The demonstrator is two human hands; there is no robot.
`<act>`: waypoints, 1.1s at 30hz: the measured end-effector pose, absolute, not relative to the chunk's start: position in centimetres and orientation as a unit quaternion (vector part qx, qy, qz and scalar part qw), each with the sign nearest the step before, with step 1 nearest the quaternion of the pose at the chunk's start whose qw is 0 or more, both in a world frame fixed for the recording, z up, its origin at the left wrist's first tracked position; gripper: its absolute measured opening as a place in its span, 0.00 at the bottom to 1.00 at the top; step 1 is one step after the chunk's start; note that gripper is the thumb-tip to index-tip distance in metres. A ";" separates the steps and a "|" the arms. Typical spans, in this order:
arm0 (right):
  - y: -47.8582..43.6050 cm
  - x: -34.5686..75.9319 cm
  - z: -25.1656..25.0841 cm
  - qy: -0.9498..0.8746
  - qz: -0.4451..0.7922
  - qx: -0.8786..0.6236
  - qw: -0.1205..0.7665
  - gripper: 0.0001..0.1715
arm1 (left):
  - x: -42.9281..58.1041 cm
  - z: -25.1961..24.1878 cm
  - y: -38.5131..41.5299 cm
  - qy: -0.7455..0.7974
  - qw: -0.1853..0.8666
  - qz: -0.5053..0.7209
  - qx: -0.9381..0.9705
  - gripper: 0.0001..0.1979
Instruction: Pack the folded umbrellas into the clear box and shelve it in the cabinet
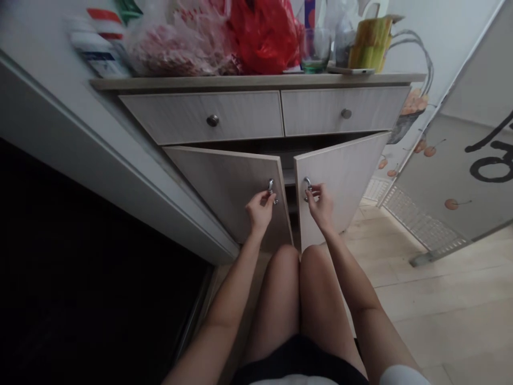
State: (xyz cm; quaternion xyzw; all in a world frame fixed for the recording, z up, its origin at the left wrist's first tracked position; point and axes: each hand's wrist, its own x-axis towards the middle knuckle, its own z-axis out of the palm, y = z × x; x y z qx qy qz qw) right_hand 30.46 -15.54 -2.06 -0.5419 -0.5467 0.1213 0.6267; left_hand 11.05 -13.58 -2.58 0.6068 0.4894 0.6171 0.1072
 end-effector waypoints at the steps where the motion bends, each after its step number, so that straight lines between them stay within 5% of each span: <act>1: -14.7 30.0 -1.9 -0.551 0.125 -0.541 0.623 0.19 | 11.4 -2.5 -12.9 0.498 0.111 0.611 0.606 0.05; 33: -2.8 26.6 -1.4 -0.572 0.089 -0.577 0.576 0.08 | 14.4 -0.4 -3.1 0.565 0.123 0.521 0.628 0.03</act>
